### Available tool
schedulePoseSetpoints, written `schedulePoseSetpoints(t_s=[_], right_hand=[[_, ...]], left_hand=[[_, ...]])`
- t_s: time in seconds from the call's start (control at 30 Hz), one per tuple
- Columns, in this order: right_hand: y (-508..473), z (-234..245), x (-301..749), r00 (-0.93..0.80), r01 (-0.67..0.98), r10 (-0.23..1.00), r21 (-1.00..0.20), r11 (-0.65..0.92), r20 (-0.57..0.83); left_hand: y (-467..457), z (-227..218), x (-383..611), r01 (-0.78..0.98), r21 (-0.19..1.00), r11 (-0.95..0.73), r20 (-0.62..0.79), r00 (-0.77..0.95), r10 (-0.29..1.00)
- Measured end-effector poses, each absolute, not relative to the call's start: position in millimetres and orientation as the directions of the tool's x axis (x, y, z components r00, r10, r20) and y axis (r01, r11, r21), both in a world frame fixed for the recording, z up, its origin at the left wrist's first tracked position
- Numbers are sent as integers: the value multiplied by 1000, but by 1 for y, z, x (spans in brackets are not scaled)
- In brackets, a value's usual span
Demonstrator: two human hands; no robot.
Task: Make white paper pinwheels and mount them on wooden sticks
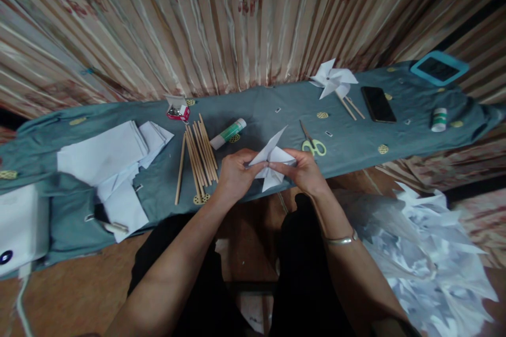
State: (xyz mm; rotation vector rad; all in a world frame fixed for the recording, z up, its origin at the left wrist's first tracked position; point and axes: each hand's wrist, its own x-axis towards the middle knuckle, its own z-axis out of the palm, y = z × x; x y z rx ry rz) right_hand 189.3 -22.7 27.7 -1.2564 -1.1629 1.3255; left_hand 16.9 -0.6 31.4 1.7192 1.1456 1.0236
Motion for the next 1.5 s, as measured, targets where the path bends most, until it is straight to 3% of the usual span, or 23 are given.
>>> schedulePoseSetpoints(t_s=[1.13, 1.5], right_hand=[[-20, 24, 183, 24, -26, 994, -994, -106, -107], [-20, 24, 188, -16, -91, 990, -986, -139, -138]], left_hand=[[-1, 37, 15, 347, 903, -255, 175, 247, 953], [2, 35, 16, 218, 963, -159, 104, 246, 964]])
